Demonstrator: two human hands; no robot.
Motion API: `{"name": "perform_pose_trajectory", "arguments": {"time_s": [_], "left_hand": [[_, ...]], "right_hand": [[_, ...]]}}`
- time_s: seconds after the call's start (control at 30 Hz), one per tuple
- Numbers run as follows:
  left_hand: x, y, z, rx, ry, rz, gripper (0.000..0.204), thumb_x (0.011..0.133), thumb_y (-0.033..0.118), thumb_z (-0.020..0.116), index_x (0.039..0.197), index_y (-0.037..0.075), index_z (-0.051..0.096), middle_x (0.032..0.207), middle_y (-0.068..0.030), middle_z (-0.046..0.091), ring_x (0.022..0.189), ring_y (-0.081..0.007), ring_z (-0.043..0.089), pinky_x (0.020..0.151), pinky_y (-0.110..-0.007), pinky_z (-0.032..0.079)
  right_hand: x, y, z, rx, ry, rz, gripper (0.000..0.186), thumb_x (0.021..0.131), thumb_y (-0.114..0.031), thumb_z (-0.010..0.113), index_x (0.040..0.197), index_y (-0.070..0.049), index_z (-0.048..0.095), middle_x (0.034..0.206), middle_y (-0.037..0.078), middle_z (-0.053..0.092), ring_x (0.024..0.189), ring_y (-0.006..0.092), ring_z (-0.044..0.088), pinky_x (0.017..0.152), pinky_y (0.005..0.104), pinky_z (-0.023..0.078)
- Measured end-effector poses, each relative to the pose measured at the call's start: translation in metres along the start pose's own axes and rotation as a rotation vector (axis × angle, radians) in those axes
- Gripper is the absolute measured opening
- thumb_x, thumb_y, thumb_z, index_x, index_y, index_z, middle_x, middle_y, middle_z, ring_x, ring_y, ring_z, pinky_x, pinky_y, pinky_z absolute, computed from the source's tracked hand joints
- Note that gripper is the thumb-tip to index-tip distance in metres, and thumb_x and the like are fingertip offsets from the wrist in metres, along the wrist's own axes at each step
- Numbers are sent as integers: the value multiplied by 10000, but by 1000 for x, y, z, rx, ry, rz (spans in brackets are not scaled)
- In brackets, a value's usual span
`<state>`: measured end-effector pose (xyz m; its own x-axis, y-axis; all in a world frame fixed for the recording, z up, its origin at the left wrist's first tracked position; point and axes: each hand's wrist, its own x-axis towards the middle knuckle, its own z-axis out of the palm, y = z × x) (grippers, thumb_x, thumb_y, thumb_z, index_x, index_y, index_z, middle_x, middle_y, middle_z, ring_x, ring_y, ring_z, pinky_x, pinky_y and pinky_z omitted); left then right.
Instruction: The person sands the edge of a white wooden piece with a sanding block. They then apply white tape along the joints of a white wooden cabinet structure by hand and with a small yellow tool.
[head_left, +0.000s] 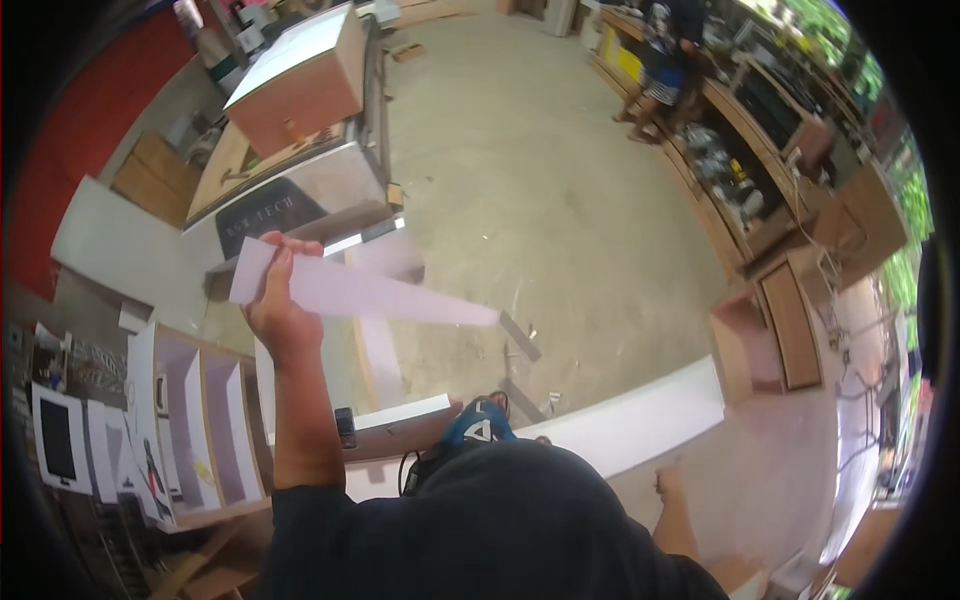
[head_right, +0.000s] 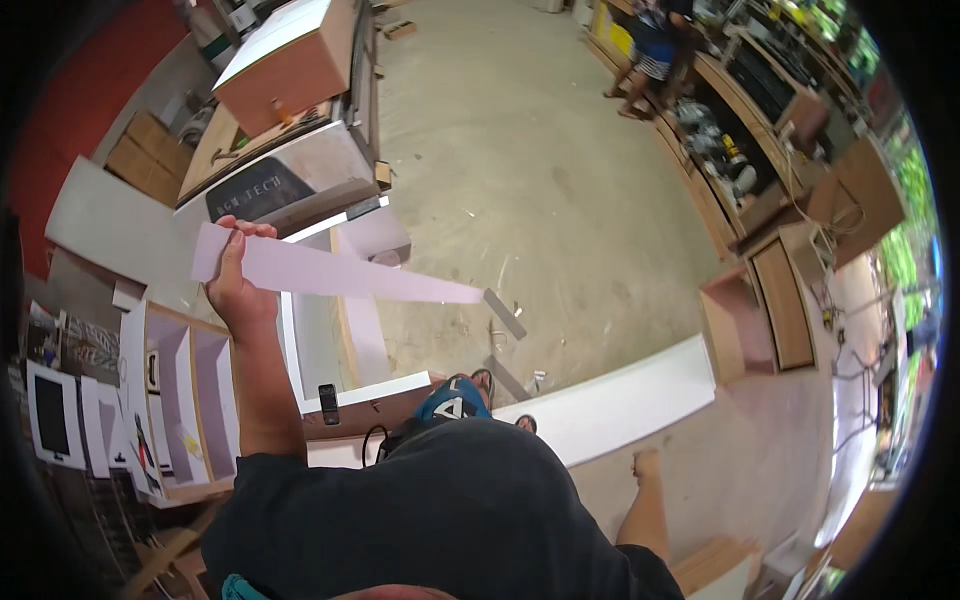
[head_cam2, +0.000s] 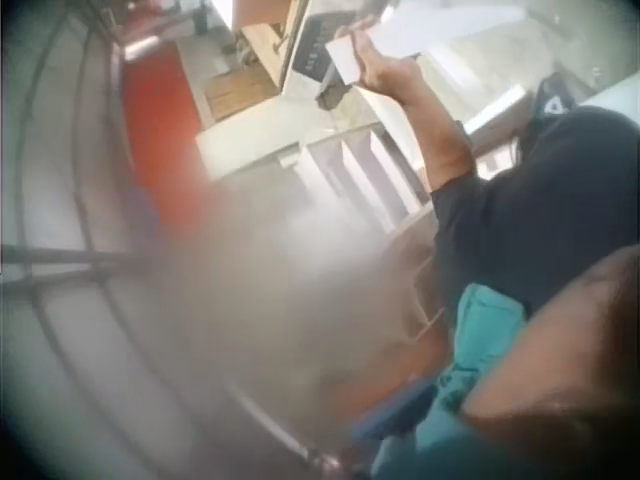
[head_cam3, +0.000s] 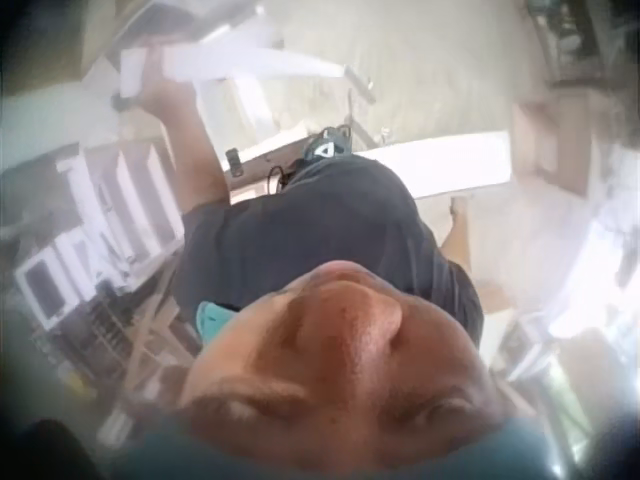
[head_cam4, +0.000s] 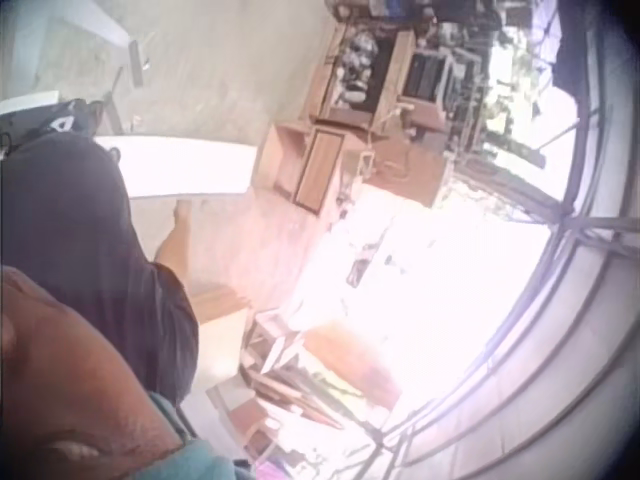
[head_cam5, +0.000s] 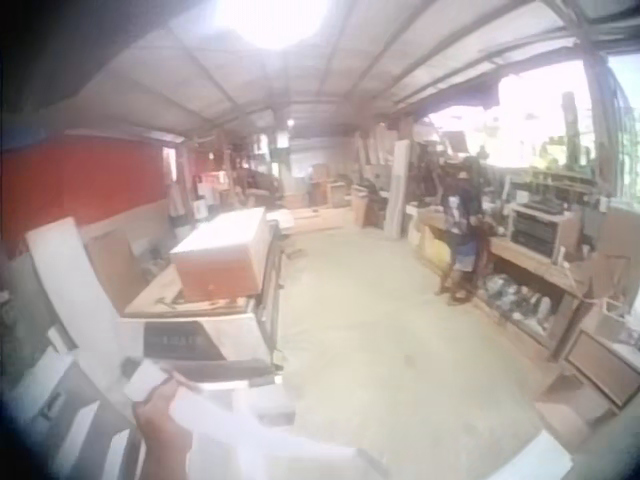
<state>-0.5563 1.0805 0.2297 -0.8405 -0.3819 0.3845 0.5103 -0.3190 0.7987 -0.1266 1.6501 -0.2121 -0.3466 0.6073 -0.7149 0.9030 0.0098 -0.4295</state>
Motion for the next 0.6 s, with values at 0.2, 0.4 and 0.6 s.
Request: {"name": "perform_pose_trajectory", "arguments": {"time_s": [0.2, 0.4, 0.6], "left_hand": [[23, -17, -66, 257, 148, 85, 287, 896, 12, 550, 1173, -60, 541, 944, -133, 630, 878, -240, 640, 826, -347, 503], [91, -65, -125, 199, 180, 113, 275, 946, 28, 538, 1211, -43, 524, 933, -112, 620, 895, -250, 638, 860, -403, 504], [150, -90, -153, 305, 317, 62, 213, 974, 72, 519, 1151, -47, 528, 890, -114, 608, 866, -260, 629, 862, -411, 503]], "right_hand": [[74, -207, 38, -59, -87, -218, 252, 884, -240, 633, 754, -38, 555, 598, 64, 519, 419, 152, 447, 347, 291, 327], [164, -308, 134, -487, -212, -542, 141, 878, -178, 623, 855, -39, 616, 633, 85, 559, 465, 193, 510, 419, 344, 425], [134, -462, 233, -499, -317, -515, 119, 883, -129, 619, 884, -16, 583, 663, 101, 590, 491, 217, 562, 441, 341, 460]]}}
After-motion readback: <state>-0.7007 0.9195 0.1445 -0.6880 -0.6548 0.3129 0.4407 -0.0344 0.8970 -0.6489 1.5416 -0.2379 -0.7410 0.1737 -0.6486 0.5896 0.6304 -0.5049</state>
